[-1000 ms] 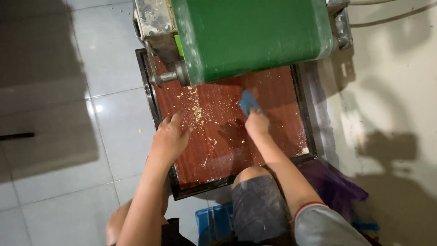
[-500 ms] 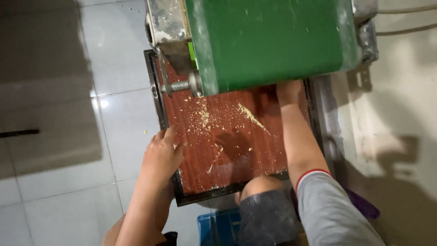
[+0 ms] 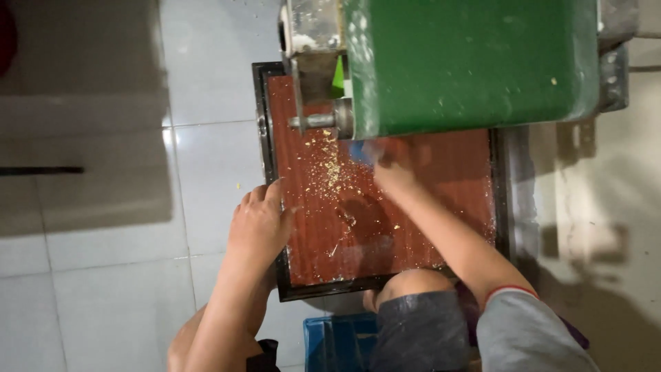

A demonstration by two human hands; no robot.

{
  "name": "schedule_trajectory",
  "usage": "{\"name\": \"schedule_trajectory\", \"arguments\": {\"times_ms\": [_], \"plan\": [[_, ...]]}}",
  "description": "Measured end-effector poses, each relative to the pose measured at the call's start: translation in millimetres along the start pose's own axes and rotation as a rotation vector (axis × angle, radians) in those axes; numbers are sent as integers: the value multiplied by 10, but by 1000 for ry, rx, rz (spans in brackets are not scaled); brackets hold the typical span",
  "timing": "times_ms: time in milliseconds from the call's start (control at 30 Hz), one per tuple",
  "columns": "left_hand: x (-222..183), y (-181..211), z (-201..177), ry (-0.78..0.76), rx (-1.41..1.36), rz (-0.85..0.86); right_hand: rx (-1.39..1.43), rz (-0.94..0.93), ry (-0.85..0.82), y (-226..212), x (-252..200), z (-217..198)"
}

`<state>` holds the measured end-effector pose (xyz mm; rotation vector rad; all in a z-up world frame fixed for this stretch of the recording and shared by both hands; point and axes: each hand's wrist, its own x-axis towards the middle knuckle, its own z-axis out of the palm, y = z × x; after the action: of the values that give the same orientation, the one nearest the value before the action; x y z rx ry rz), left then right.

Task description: Flattening and folding dough using a manual rolling machine and cleaning the machine bed with a scraper.

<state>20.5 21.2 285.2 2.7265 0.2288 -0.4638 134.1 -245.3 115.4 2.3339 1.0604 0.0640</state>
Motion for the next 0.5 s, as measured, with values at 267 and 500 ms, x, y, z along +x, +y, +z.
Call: {"name": "schedule_trajectory", "arguments": {"times_ms": [267, 500], "plan": [[35, 25, 91, 22, 73, 1, 790, 249, -556, -32, 1379, -119], [18, -24, 12, 7, 63, 2, 753, -251, -214, -145, 823, 196]]}}
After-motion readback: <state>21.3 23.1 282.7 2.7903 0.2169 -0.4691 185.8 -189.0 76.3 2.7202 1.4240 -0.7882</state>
